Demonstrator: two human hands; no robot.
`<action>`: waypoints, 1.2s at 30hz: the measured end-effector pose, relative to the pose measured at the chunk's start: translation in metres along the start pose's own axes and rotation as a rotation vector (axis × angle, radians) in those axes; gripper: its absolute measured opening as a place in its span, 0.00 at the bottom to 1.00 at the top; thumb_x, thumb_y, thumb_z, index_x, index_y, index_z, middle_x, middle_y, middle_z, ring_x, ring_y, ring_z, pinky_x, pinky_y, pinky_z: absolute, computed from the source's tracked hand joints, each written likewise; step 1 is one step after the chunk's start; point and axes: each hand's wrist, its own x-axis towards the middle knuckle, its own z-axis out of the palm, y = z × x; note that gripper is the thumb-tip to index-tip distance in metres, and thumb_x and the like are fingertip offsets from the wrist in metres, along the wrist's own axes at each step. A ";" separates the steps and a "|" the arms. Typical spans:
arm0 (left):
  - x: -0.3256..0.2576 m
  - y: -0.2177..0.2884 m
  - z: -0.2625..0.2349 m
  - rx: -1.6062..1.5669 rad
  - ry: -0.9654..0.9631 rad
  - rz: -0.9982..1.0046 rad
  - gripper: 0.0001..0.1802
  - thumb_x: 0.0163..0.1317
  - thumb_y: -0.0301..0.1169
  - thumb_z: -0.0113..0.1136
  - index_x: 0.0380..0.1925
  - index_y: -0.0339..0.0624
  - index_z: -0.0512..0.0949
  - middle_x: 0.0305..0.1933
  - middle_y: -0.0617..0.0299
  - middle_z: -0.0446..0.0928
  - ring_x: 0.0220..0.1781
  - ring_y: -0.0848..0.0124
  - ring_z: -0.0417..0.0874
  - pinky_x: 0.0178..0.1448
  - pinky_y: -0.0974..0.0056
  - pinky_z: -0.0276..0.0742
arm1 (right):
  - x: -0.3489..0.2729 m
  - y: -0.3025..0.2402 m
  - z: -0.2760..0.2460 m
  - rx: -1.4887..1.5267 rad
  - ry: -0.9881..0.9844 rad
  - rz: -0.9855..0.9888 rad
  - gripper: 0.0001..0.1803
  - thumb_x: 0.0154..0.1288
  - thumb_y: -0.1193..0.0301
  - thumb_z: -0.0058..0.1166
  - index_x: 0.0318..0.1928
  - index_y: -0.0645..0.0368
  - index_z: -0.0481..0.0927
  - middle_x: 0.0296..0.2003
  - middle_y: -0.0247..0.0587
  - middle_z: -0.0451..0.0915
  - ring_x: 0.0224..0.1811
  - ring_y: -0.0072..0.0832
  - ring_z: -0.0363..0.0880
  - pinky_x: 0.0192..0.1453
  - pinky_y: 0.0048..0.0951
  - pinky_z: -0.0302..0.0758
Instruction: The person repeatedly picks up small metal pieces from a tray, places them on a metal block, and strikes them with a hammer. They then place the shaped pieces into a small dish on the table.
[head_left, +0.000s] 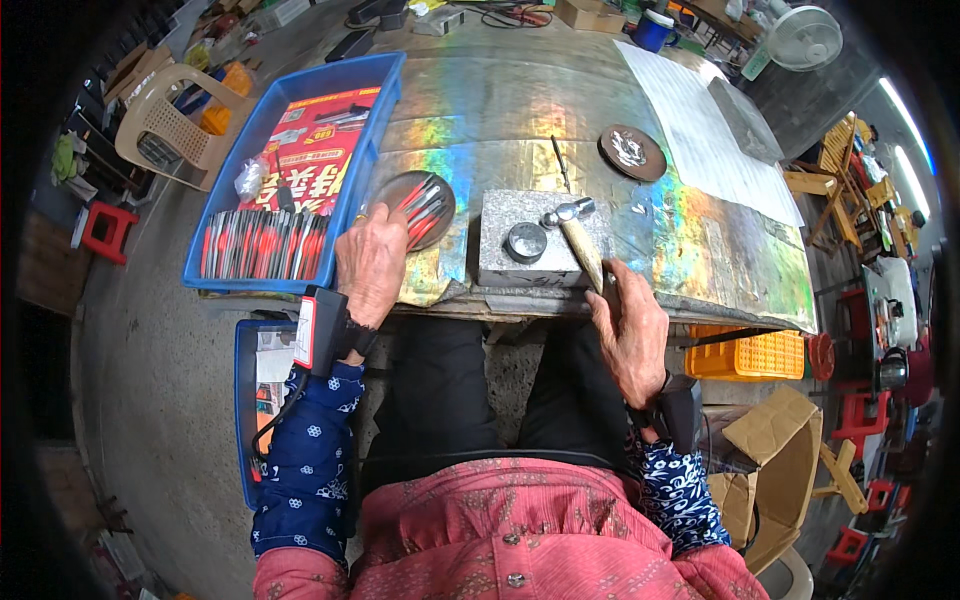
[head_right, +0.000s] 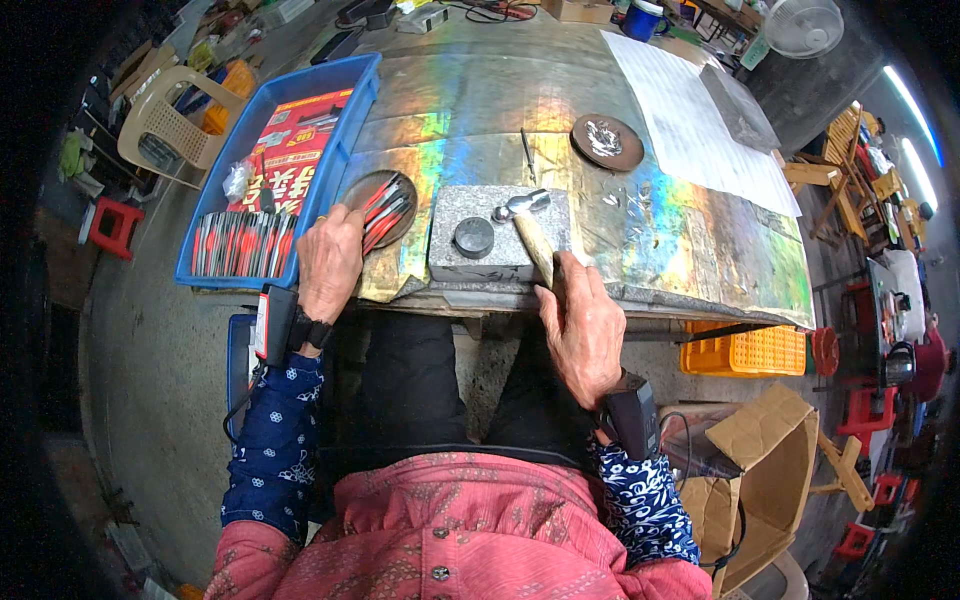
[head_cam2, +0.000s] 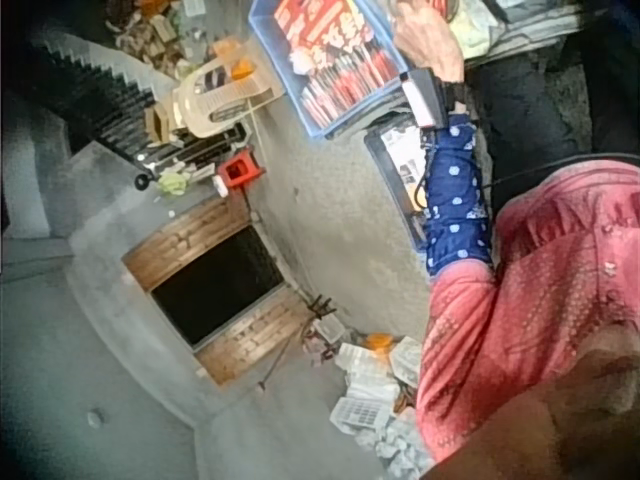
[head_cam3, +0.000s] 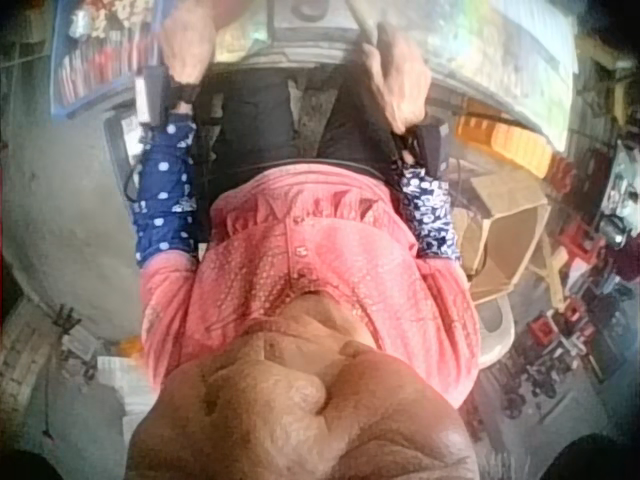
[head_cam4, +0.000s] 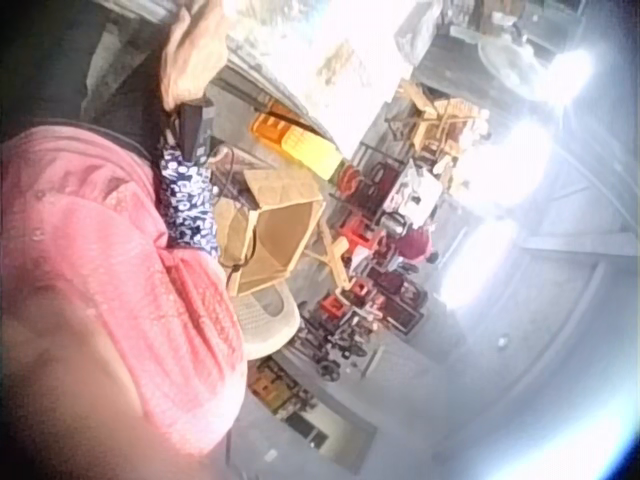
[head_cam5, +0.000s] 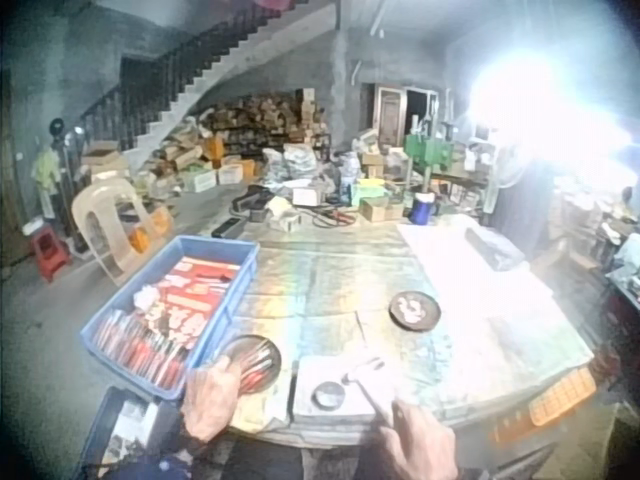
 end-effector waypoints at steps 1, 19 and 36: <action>0.000 -0.001 0.001 0.043 0.013 0.020 0.02 0.54 0.22 0.55 0.27 0.36 0.77 0.33 0.50 0.76 0.35 0.53 0.82 0.34 0.53 0.78 | 0.000 0.000 0.000 0.005 -0.015 0.027 0.22 0.63 0.72 0.58 0.57 0.63 0.72 0.42 0.57 0.78 0.41 0.51 0.79 0.43 0.40 0.76; 0.019 0.000 0.014 -0.084 -0.175 -0.043 0.19 0.52 0.34 0.69 0.38 0.33 0.76 0.38 0.45 0.79 0.41 0.48 0.81 0.43 0.52 0.77 | -0.001 0.000 0.001 0.027 -0.043 0.049 0.26 0.62 0.72 0.58 0.60 0.62 0.69 0.43 0.58 0.78 0.40 0.56 0.79 0.41 0.44 0.76; 0.033 0.003 0.055 0.050 -0.109 -0.103 0.09 0.57 0.27 0.53 0.36 0.32 0.74 0.37 0.42 0.79 0.42 0.45 0.81 0.40 0.49 0.77 | 0.000 -0.003 0.004 0.051 -0.076 0.102 0.25 0.62 0.74 0.59 0.60 0.64 0.69 0.44 0.63 0.78 0.43 0.55 0.80 0.44 0.42 0.77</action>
